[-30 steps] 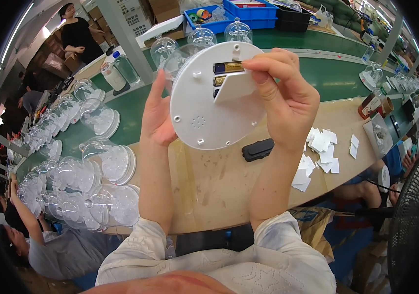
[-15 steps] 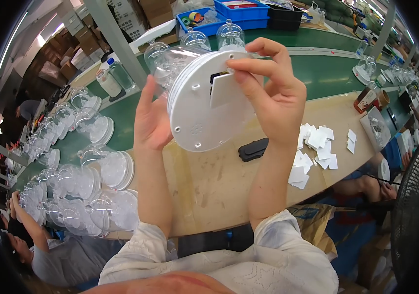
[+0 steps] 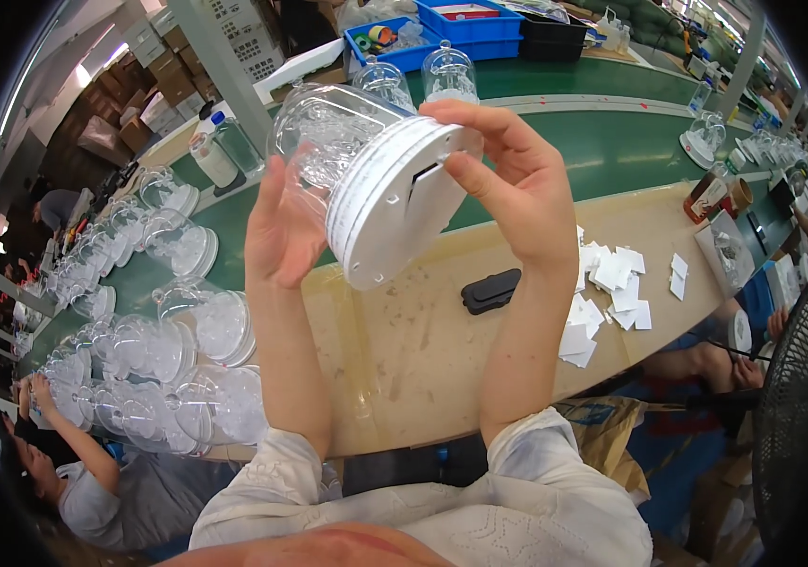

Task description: Assembling decorative light fixtures by attaching battery covers and testing the LED lights on a production line.

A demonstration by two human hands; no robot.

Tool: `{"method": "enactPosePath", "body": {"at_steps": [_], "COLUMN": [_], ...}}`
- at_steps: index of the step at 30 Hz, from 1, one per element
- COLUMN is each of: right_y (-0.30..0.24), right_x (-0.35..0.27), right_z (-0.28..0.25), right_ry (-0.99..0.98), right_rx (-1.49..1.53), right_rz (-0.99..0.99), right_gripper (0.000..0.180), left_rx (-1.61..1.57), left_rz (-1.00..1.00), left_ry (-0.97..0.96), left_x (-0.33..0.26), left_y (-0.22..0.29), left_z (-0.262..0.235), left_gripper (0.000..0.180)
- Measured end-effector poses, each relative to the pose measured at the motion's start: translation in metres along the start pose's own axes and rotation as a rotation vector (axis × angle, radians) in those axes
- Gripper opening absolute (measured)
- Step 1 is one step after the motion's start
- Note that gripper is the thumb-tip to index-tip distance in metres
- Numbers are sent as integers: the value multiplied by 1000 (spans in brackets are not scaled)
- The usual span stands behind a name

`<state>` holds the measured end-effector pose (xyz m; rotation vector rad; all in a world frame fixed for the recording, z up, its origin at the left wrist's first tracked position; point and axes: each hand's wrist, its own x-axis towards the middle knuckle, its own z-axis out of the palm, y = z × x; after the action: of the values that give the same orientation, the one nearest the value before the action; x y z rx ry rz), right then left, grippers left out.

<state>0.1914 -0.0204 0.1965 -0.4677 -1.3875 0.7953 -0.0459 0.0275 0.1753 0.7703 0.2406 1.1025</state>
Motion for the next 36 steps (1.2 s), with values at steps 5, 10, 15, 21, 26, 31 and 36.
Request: {"method": "enactPosePath", "body": {"at_steps": [5, 10, 15, 21, 26, 31, 36], "right_y": [1, -4, -5, -12, -19, -30, -19], "right_x": [1, -1, -2, -5, -9, -10, 0], "right_z": [-2, 7, 2, 1, 1, 3, 28], "right_ry": [-32, 20, -30, -88, -130, -175, 11], "right_rx": [-26, -42, 26, -63, -98, -176, -199], "right_rz": [-52, -48, -16, -39, -62, -165, -464], "right_gripper": [33, 39, 43, 42, 37, 39, 44], "left_rx": [-2, -43, 27, 69, 37, 31, -157], "left_rz": [13, -1, 17, 36, 0, 20, 39], "left_ry": [31, -19, -36, -27, -39, -103, -118], "left_x": [-2, 2, -5, -5, -4, -5, -6], "left_y": [-1, -7, -2, -1, -3, -5, -11], "left_z": [5, 7, 11, 8, 8, 6, 15], "left_gripper": [82, 77, 77, 80, 75, 75, 78]}}
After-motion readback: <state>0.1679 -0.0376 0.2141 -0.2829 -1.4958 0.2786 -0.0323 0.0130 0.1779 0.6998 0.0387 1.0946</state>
